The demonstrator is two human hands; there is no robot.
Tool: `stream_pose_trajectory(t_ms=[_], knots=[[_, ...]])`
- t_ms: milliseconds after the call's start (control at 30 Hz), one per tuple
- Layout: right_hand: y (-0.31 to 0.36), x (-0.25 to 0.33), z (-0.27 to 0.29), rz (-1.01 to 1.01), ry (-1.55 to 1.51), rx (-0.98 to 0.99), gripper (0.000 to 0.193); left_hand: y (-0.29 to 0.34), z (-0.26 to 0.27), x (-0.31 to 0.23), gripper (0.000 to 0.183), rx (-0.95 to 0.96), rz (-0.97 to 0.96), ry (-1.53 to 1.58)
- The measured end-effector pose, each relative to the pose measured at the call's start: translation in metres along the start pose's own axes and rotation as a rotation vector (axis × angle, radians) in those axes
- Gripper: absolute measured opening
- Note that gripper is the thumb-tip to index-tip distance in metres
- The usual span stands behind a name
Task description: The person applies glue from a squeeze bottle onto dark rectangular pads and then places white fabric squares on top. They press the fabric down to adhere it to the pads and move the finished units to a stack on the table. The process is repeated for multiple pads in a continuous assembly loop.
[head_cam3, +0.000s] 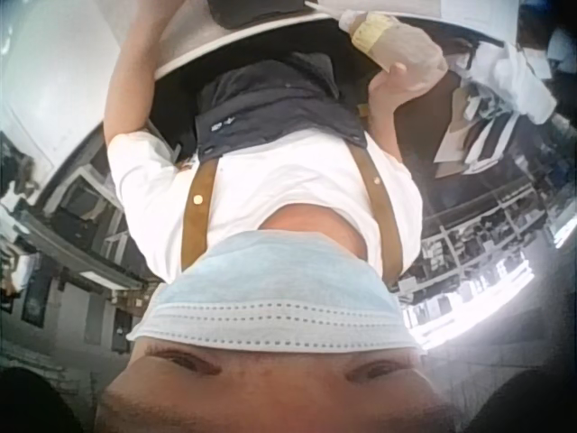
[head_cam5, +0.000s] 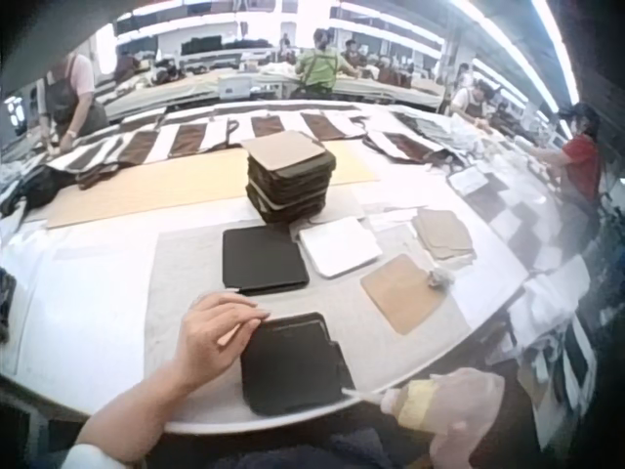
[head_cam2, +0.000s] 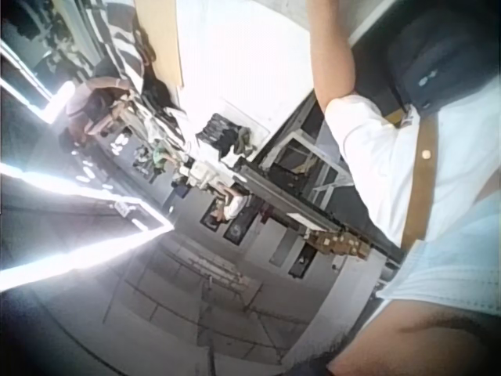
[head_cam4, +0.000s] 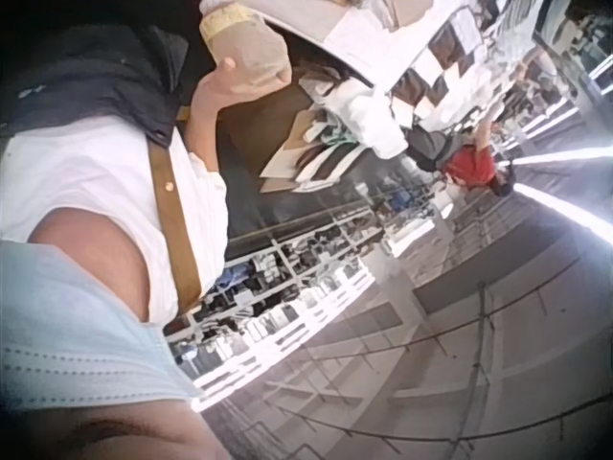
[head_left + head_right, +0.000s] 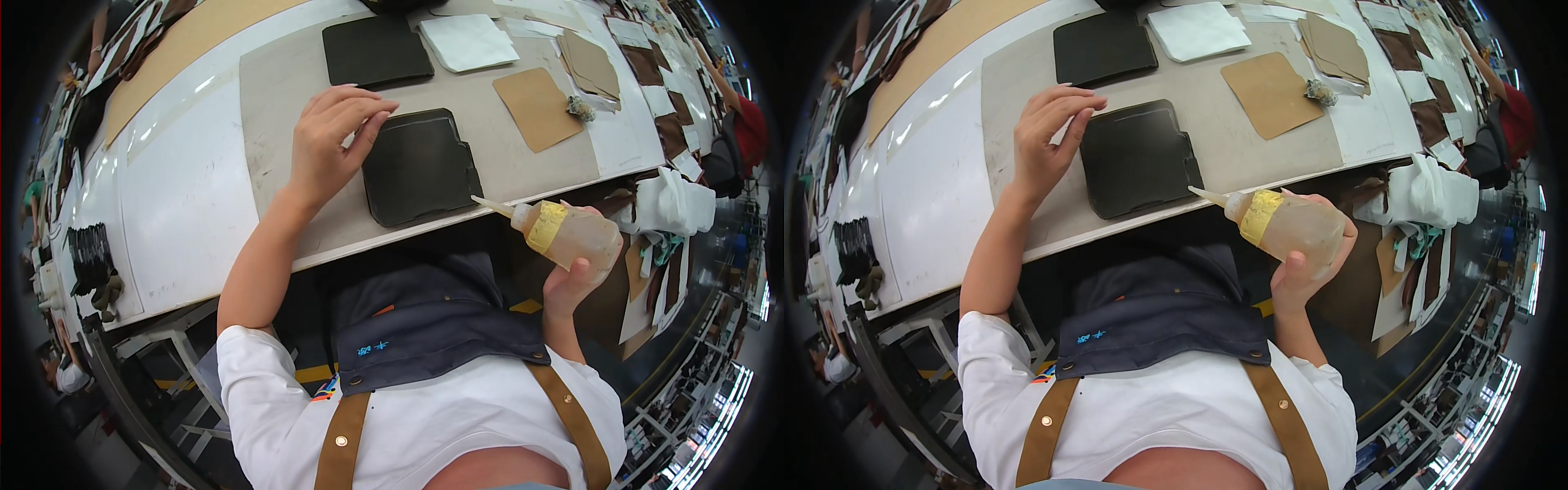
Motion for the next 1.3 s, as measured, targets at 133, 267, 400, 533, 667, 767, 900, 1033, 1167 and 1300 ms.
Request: stream_pose_trajectory(t_ms=[133, 267, 400, 533, 667, 767, 900, 1033, 1167, 1300], knots=[[0.004, 0.005, -0.006, 0.044, -0.023, -0.003, 0.085, -0.001, 0.003, 0.009, 0.011, -0.030, 0.021, -0.013], [0.005, 0.006, -0.009, 0.059, -0.016, 0.007, 0.083, 0.000, 0.002, 0.010, 0.011, -0.029, 0.013, -0.010], [0.008, 0.007, -0.010, 0.077, -0.010, 0.003, 0.083, 0.000, 0.002, 0.010, 0.012, -0.022, 0.007, -0.009], [0.010, 0.007, -0.011, 0.083, 0.001, 0.009, 0.083, 0.002, 0.002, 0.010, 0.012, -0.020, 0.011, -0.014], [0.014, 0.008, -0.016, 0.117, 0.062, 0.026, 0.081, 0.002, 0.000, 0.011, 0.012, -0.010, 0.014, -0.012], [0.017, 0.008, -0.020, 0.115, 0.044, 0.041, 0.083, 0.002, 0.000, 0.011, 0.012, -0.017, 0.008, -0.012], [0.023, 0.009, -0.029, 0.103, 0.052, 0.070, 0.084, 0.002, 0.001, 0.011, 0.011, -0.021, 0.015, 0.001], [0.027, 0.008, -0.035, 0.111, 0.068, 0.099, 0.084, 0.004, -0.002, 0.013, 0.011, -0.011, 0.020, 0.009], [0.032, 0.008, -0.044, 0.105, 0.067, 0.157, 0.085, 0.005, -0.002, 0.013, 0.011, -0.011, 0.012, 0.009], [0.039, 0.009, -0.056, 0.096, 0.061, 0.185, 0.087, 0.006, -0.003, 0.014, 0.011, -0.015, 0.007, 0.023]])
Point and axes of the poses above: each hand's wrist, its own y-axis away from the middle knuckle, its own z-axis out of the back of the hand, x = y × z, the point moved 8 cm from there along -y, towards the middle knuckle, and after that the axes turned 11 degrees about -x, right-handed, at the moved point
